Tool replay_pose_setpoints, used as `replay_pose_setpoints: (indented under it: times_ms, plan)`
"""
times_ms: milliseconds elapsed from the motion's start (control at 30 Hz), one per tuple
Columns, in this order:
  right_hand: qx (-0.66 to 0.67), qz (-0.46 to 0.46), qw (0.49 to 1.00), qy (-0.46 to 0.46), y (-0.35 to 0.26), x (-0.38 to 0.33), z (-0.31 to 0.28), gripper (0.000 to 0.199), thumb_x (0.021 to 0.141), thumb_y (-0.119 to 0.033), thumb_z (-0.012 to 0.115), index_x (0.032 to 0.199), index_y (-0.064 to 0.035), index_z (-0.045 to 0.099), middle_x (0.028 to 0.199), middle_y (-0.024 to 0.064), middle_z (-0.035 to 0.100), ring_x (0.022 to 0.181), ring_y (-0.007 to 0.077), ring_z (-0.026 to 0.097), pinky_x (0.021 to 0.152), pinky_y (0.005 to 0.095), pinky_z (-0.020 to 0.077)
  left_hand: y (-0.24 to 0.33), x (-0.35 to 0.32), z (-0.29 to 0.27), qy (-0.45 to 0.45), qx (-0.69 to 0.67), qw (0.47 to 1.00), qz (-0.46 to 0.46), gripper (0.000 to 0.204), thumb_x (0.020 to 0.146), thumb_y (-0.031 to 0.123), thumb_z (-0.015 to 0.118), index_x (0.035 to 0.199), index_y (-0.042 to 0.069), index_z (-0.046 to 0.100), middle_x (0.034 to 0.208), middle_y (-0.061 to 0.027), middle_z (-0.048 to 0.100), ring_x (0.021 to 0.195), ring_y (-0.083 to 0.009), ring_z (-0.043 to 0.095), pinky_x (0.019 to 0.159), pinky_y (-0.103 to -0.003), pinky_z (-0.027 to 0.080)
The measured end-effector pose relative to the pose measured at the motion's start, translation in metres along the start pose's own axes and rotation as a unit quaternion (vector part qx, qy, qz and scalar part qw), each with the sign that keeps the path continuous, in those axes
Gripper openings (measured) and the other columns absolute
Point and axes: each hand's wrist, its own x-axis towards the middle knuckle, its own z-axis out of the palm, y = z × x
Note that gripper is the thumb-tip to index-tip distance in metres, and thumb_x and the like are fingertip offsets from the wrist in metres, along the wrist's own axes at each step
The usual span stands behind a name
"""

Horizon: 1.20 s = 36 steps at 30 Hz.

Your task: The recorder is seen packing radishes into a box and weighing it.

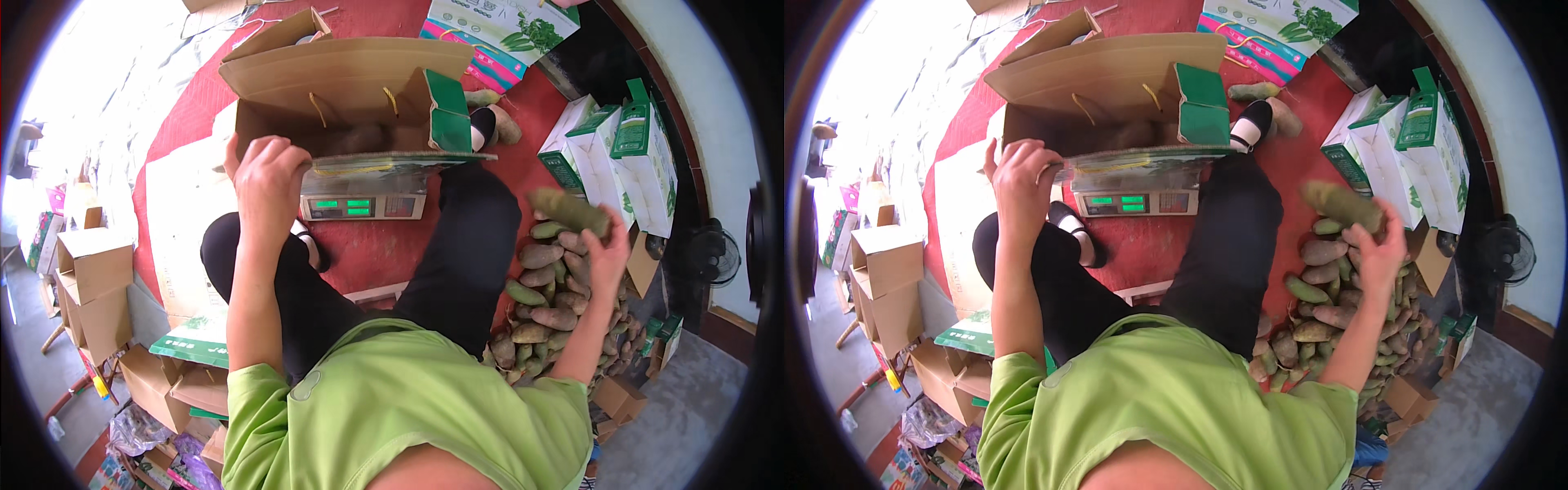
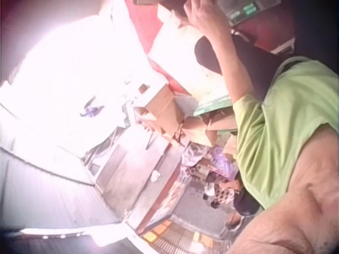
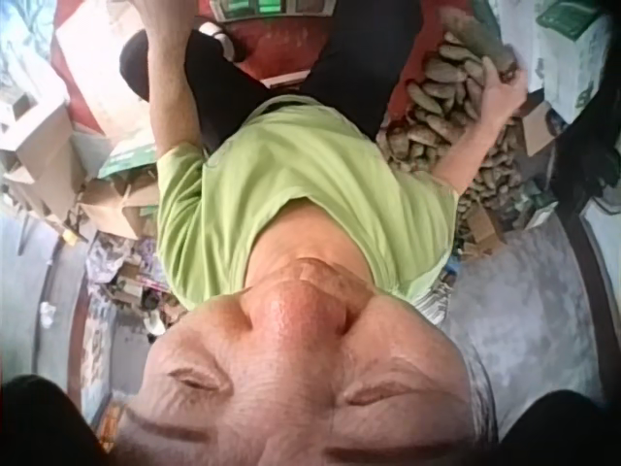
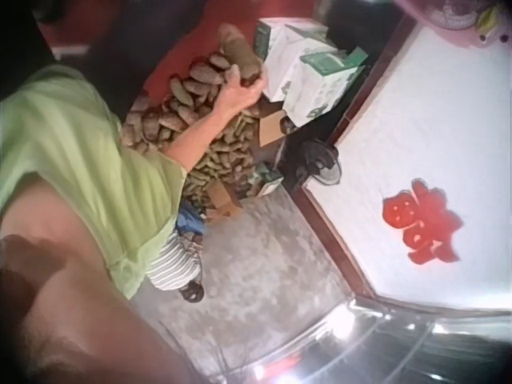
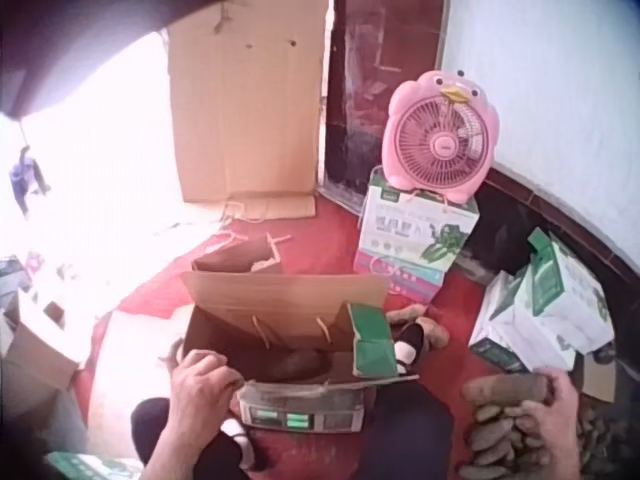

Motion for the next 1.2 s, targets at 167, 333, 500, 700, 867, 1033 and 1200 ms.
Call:
replay_pose_setpoints:
  times_ms: [167,333,500,700,867,1033,1200]
  plan:
    - [0.089,-0.236,0.967,-0.030,-0.138,0.036,0.026,0.054,0.075,0.011,0.063,0.127,0.0037,0.048,0.128,0.0126,0.052,0.114,0.0193,0.053,0.099,0.0322,0.0414,0.002,-0.014,-0.003,0.019,-0.016,0.999,0.025,0.007,0.075,0.007,0.062,0.075,0.013,0.065,0.077,0.0004,0.058,0.091,-0.0176,0.059,0.107,-0.048,0.024]
    - [0.133,-0.286,0.928,-0.200,-0.210,0.060,0.104,0.054,0.070,0.010,0.068,0.121,-0.0049,0.055,0.115,0.0063,0.059,0.105,0.0157,0.057,0.090,0.0298,0.0475,-0.004,-0.022,-0.004,0.018,-0.015,0.999,0.044,0.008,0.072,0.006,0.067,0.077,0.012,0.068,0.077,0.0001,0.060,0.088,-0.0165,0.061,0.105,-0.045,0.027]
    - [-0.025,-0.443,0.841,-0.311,-0.213,0.072,0.222,0.045,0.070,-0.005,0.071,0.112,-0.0065,0.057,0.109,0.0151,0.062,0.106,0.0324,0.056,0.091,0.0399,0.0442,-0.005,-0.022,-0.004,0.015,-0.022,0.998,0.049,0.009,0.072,0.006,0.067,0.077,0.013,0.068,0.076,0.0011,0.060,0.088,-0.0159,0.061,0.105,-0.046,0.027]
    - [-0.153,-0.427,0.779,-0.433,-0.189,0.073,0.329,0.049,0.068,-0.001,0.072,0.114,-0.0049,0.057,0.110,0.0127,0.062,0.108,0.0307,0.054,0.094,0.0389,0.0443,-0.004,-0.020,-0.002,0.012,-0.016,0.999,0.030,0.010,0.073,0.007,0.067,0.078,0.015,0.068,0.076,0.0027,0.060,0.086,-0.0147,0.061,0.104,-0.044,0.028]
    - [-0.174,-0.445,0.763,-0.435,-0.187,0.072,0.374,0.047,0.066,0.001,0.073,0.111,-0.0044,0.058,0.110,0.0123,0.062,0.109,0.0304,0.055,0.094,0.0383,0.0453,-0.005,-0.020,0.000,0.024,-0.015,0.999,0.035,0.009,0.072,0.009,0.062,0.078,0.015,0.066,0.075,0.0047,0.059,0.083,-0.0123,0.060,0.105,-0.047,0.029]
    - [-0.114,-0.430,0.799,-0.404,-0.182,0.073,0.401,0.047,0.066,0.000,0.073,0.110,-0.0039,0.058,0.110,0.0131,0.062,0.109,0.0307,0.054,0.095,0.0379,0.0445,-0.004,-0.018,-0.004,0.010,-0.024,0.999,0.030,0.009,0.072,0.009,0.066,0.079,0.014,0.067,0.076,0.0034,0.060,0.083,-0.0137,0.060,0.103,-0.044,0.029]
    - [-0.178,-0.466,0.763,-0.412,-0.186,0.067,0.398,0.042,0.068,-0.002,0.071,0.109,-0.0028,0.059,0.108,0.0137,0.062,0.108,0.0308,0.055,0.093,0.0385,0.0460,-0.003,-0.016,-0.004,-0.004,-0.028,0.999,0.018,0.012,0.071,0.007,0.069,0.081,0.013,0.068,0.078,0.0018,0.061,0.084,-0.0158,0.060,0.102,-0.041,0.030]
